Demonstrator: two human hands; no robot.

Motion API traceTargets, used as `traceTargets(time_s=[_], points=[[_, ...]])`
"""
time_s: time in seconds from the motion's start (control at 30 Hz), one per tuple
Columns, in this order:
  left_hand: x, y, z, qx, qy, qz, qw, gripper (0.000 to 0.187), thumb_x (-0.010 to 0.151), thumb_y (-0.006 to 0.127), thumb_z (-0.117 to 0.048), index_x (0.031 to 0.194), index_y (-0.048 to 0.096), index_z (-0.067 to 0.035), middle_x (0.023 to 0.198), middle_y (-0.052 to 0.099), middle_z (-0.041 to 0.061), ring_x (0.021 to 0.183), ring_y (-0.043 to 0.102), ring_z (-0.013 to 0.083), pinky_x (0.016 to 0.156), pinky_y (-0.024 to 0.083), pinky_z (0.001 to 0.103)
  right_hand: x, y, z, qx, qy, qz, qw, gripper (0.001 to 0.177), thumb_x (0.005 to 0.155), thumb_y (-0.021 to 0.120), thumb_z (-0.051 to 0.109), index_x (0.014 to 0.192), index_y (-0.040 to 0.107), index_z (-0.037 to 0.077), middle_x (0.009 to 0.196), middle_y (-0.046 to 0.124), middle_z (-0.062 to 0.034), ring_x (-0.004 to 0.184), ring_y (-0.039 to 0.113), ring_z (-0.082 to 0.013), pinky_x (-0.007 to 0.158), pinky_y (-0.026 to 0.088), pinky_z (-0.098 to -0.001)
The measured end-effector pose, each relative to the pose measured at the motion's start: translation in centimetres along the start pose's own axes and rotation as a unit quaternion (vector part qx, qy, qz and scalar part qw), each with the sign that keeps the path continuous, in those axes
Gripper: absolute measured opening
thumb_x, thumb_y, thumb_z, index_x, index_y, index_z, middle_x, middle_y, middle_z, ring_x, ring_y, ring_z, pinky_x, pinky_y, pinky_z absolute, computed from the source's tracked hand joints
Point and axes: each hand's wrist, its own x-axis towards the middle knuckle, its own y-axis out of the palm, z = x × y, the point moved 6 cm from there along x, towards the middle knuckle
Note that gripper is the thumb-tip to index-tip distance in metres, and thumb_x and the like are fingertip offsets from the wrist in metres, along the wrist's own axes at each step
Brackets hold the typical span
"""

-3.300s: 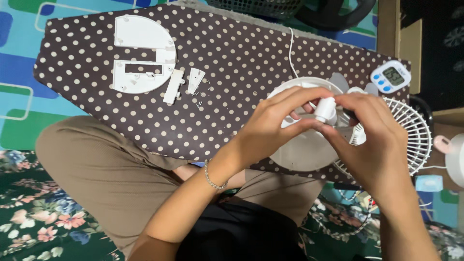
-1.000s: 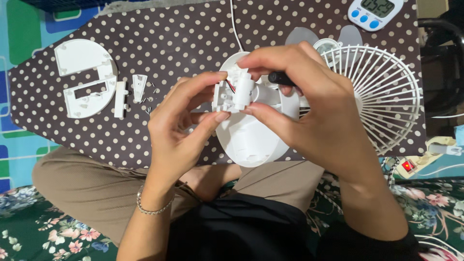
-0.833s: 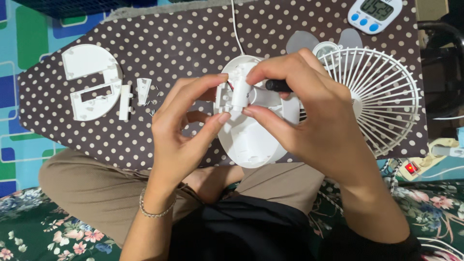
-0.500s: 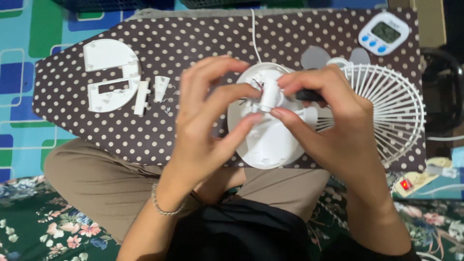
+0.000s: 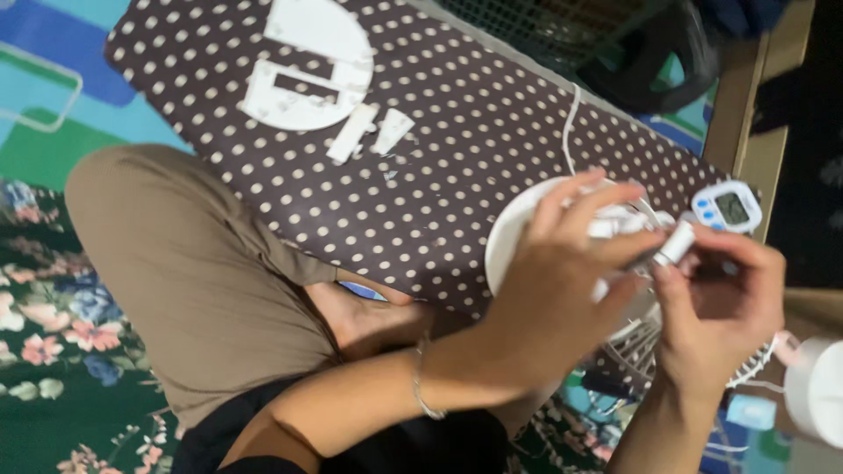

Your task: The person assembles a small white fan by attaching plastic components and securing them with screws. They use a screwdriver to fasten parts together and connect wires to the motor housing.

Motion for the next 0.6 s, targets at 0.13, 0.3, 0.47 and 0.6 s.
traceTargets(time_s=[0.13,0.3,0.47,0.6], points=[[-1.1,-0.4,-1.1,0.007,-0.007,-0.024,1.0,0.045,0.096,0.07,-0.013,0.139,0.064,-0.002,0.157,0.045,0.019,0.153,0.03,0.0395,0.128,0.031,0.051,-0.3,-1.1,-1.3,0.004,-0.009,-0.008,1.0,0.038,0.105,0.084,0.007,0.127,0.054,0.001,0.12,0.068,-0.0124,0.11,0.066,-0.0159,0.102,0.052,-0.0245],[-1.1,0.5,-0.9,-0.03,-0.056,-0.011,0.998,0.041,0.093,0.071,-0.011,0.132,0.067,-0.001,0.162,0.041,0.021,0.157,0.026,0.0396,0.132,0.03,0.052,-0.3,-2.9,-2.1,-0.06,-0.027,0.018,0.998,0.039,0.109,0.081,0.015,0.13,0.052,-0.001,0.12,0.063,-0.014,0.111,0.065,-0.0166,0.101,0.054,-0.0254],[-1.5,0.5,-0.4,-0.09,-0.066,-0.031,0.993,0.041,0.093,0.071,-0.012,0.133,0.067,-0.002,0.161,0.041,0.02,0.16,0.025,0.038,0.127,0.032,0.05,-0.1,-3.5,-1.6,-0.074,-0.016,0.032,0.997,0.043,0.107,0.081,0.022,0.128,0.051,0.001,0.123,0.068,-0.0179,0.111,0.067,-0.0176,0.103,0.058,-0.0268],[-0.8,0.4,0.2,-0.061,-0.022,-0.054,0.996,0.041,0.096,0.071,-0.012,0.136,0.066,-0.007,0.163,0.04,0.017,0.158,0.028,0.0342,0.125,0.037,0.049,-0.6,-3.2,-1.2,-0.052,0.0,0.021,0.998,0.04,0.11,0.082,0.015,0.13,0.051,-0.001,0.121,0.066,-0.0168,0.106,0.066,-0.0177,0.099,0.058,-0.0267]])
